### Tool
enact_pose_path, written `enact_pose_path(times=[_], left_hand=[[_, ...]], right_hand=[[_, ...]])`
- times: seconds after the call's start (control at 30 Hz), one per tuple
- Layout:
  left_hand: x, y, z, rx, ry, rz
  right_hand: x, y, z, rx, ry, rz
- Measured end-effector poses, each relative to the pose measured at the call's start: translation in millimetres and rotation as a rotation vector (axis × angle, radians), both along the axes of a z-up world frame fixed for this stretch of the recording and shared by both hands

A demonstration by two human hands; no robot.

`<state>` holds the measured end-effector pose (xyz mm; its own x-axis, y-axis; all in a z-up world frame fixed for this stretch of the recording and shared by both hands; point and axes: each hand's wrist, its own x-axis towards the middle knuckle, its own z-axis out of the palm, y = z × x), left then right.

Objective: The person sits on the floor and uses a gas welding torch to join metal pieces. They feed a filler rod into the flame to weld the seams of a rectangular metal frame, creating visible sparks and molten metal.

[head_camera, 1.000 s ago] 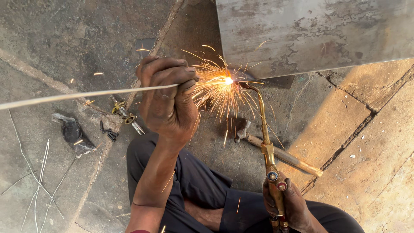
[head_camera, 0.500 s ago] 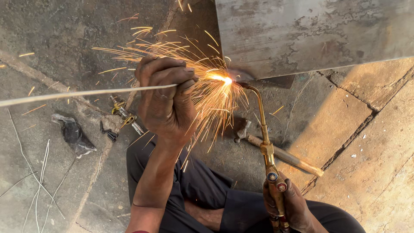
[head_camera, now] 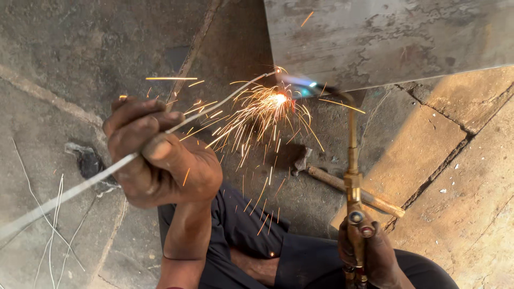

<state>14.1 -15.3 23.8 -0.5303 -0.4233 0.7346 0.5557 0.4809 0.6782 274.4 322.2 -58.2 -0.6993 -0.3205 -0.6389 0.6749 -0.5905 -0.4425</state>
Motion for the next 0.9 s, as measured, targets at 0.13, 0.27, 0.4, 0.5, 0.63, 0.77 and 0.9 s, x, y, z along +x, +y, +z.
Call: enact_pose_path(times=[0.13,0.27,0.4,0.5,0.63,0.77,0.9], left_hand=[[-11,-5,-5,0.078,0.061,0.052],[-10,-11,-13,0.034,0.042,0.162],[-12,-11,-21,0.054,0.049,0.131],[-12,-11,-21,0.066,0.034,0.125],[-13,-11,-11,0.064,0.017,0.145],[-13,-9,-9,0.103,-0.024,0.134],[-10,-18,-17,0.277,-0.091,-0.027]], right_hand=[[-7,-14,7,0.031,-0.148,0.037],[-11,-18,13,0.061,-0.213,0.079],[-13,-19,12,0.055,-0.151,0.104],[-10,-18,11,0.060,-0.185,0.108],[-9,-17,11,0.050,-0.192,0.115],[-8,-15,11,0.071,-0.191,0.121],[-7,-12,0,0.162,-0.234,0.113]])
